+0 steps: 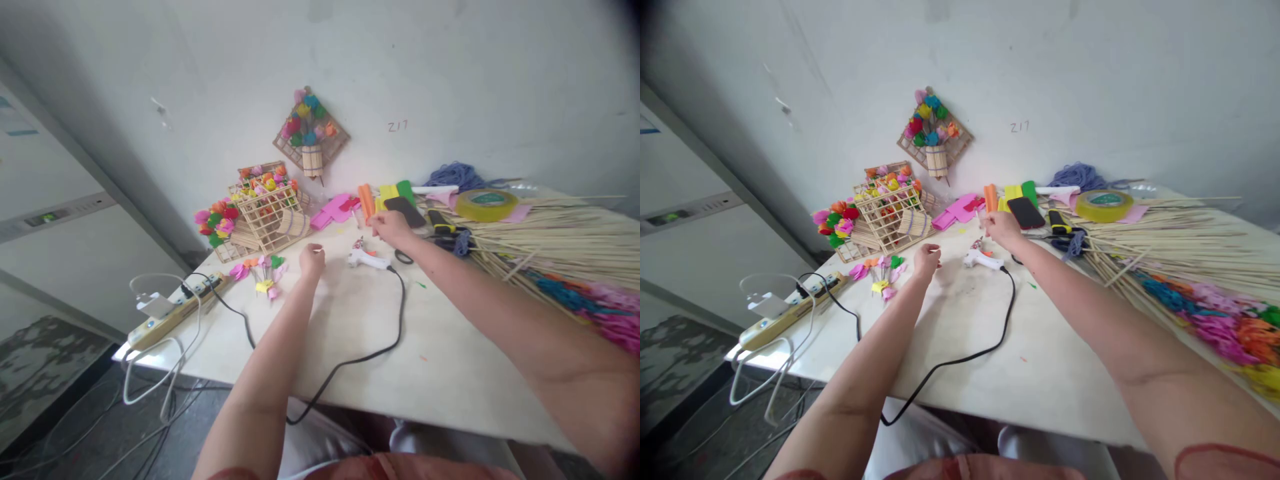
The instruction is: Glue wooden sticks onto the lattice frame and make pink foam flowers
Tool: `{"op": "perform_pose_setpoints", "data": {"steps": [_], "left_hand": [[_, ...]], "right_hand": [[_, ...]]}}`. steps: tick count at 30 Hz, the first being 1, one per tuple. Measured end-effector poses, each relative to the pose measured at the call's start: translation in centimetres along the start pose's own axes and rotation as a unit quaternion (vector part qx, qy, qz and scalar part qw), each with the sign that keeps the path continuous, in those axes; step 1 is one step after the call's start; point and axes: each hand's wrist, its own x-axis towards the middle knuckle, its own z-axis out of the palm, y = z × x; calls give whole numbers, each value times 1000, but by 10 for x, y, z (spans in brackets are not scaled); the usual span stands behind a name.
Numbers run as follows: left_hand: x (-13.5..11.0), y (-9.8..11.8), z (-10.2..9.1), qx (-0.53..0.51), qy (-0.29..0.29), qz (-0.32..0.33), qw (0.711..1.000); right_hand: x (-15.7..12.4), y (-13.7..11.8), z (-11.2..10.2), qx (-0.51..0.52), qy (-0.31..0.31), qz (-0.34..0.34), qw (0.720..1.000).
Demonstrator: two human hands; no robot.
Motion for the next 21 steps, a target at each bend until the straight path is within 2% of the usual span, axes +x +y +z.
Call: {"op": "perform_pose_setpoints", "data": {"steps": [4,7,10,13,17,21], "left_hand": [[-9,-1,6,53,-4,8,999],[-18,2,5,90,-12,8,996],[-25,5,1,129,-11,23,991],[-30,8,-5,167,-9,33,985],[-36,9,-17,199,-13,39,979],[-35,7,-33,176,45,48,982]], "right_hand": [[-30,8,-13,-154,-60,-39,986],[-47,9,-8,-250,-128,-41,959],[-57,11,2,-309,-160,-58,936],[-63,15,13,-342,-155,-81,923],[-69,19,23,-350,-130,-93,923],[-73,12,25,-345,-85,-93,930]]}}
